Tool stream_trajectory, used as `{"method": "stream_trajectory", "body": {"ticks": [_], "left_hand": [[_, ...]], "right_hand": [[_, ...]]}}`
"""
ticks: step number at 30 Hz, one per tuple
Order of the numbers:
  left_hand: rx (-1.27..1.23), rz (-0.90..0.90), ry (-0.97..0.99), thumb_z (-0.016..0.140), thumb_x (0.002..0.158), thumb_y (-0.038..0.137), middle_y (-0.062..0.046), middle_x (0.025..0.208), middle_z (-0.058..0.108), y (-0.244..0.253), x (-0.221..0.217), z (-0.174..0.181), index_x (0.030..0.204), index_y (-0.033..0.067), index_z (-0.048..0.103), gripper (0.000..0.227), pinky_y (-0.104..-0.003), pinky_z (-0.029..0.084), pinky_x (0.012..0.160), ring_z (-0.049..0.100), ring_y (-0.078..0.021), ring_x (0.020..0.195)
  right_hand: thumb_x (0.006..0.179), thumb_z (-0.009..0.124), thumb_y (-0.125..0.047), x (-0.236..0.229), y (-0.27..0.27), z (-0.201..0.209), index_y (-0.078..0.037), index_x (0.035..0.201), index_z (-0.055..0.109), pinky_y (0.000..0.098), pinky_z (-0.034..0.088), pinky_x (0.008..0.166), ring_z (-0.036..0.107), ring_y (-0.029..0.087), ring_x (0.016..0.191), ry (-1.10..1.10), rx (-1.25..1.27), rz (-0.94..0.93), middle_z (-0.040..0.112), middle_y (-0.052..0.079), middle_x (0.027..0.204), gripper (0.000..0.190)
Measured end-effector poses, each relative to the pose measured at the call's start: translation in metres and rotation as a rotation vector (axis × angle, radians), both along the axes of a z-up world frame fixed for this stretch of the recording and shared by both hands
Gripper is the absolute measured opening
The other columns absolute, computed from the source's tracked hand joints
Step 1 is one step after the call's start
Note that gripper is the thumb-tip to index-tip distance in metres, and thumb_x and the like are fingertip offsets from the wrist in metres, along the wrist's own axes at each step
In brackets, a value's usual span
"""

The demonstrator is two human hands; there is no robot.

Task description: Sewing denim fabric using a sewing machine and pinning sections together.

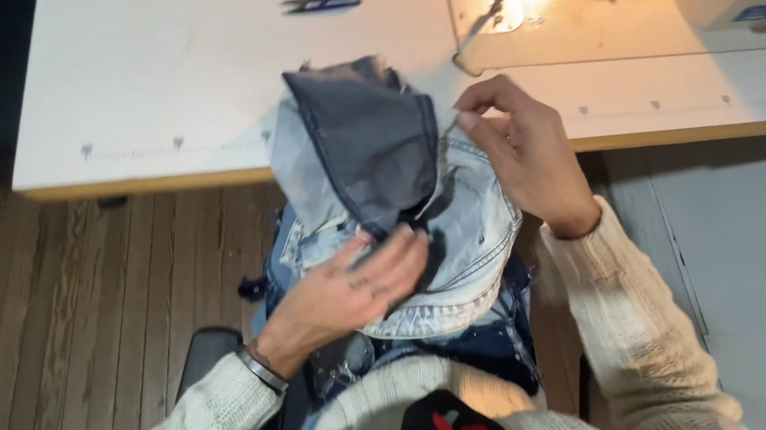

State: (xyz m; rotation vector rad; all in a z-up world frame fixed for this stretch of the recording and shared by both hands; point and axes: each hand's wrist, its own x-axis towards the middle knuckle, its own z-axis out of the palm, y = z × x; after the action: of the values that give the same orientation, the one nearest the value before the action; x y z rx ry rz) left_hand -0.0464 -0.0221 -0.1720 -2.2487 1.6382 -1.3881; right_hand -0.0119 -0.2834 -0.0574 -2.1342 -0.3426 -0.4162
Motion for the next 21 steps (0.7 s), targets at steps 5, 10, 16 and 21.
{"method": "stream_trajectory", "body": {"ticks": [5,10,16,21], "left_hand": [[-0.021,-0.163,0.143,0.055,0.103,0.007,-0.01,0.118,0.07,0.018,0.038,0.024,0.102,0.0088,0.07,0.015,-0.059,0.045,0.115,0.064,-0.0307,0.121],[-0.471,-0.474,1.112,0.067,0.1,0.007,-0.011,0.118,0.074,0.031,0.023,0.078,0.11,0.0051,0.079,0.016,-0.063,0.041,0.117,0.065,-0.0408,0.127],[-0.542,-0.706,1.342,0.073,0.097,0.006,-0.02,0.109,0.074,0.032,0.025,0.034,0.102,-0.0014,0.079,0.011,-0.062,0.052,0.103,0.067,-0.049,0.12],[-0.388,-0.454,1.33,0.068,0.097,0.002,-0.021,0.125,0.073,0.067,0.035,0.04,0.102,0.0002,0.075,0.009,-0.068,0.047,0.104,0.057,-0.0537,0.133]], "right_hand": [[0.109,0.069,-0.019,-0.003,-0.022,0.008,-0.009,0.127,0.068,0.05,0.059,0.071,0.072,0.042,0.088,-0.135,-0.388,-0.022,0.072,0.017,0.105,0.021],[0.098,0.067,-0.018,-0.042,-0.026,-0.024,-0.015,0.101,0.069,0.0459,0.057,0.079,0.067,0.034,0.086,-0.414,-0.073,0.204,0.067,0.009,0.095,0.005],[0.107,0.057,-0.009,-0.04,-0.011,-0.069,-0.018,0.121,0.071,0.0636,0.052,0.108,0.065,0.022,0.111,-0.88,-0.84,0.312,0.068,0.0,0.113,0.022],[0.1,0.064,-0.013,-0.022,-0.041,-0.069,-0.021,0.103,0.077,0.0494,0.046,0.114,0.067,0.023,0.113,-0.362,-0.487,0.366,0.073,-0.001,0.11,0.015]]}}
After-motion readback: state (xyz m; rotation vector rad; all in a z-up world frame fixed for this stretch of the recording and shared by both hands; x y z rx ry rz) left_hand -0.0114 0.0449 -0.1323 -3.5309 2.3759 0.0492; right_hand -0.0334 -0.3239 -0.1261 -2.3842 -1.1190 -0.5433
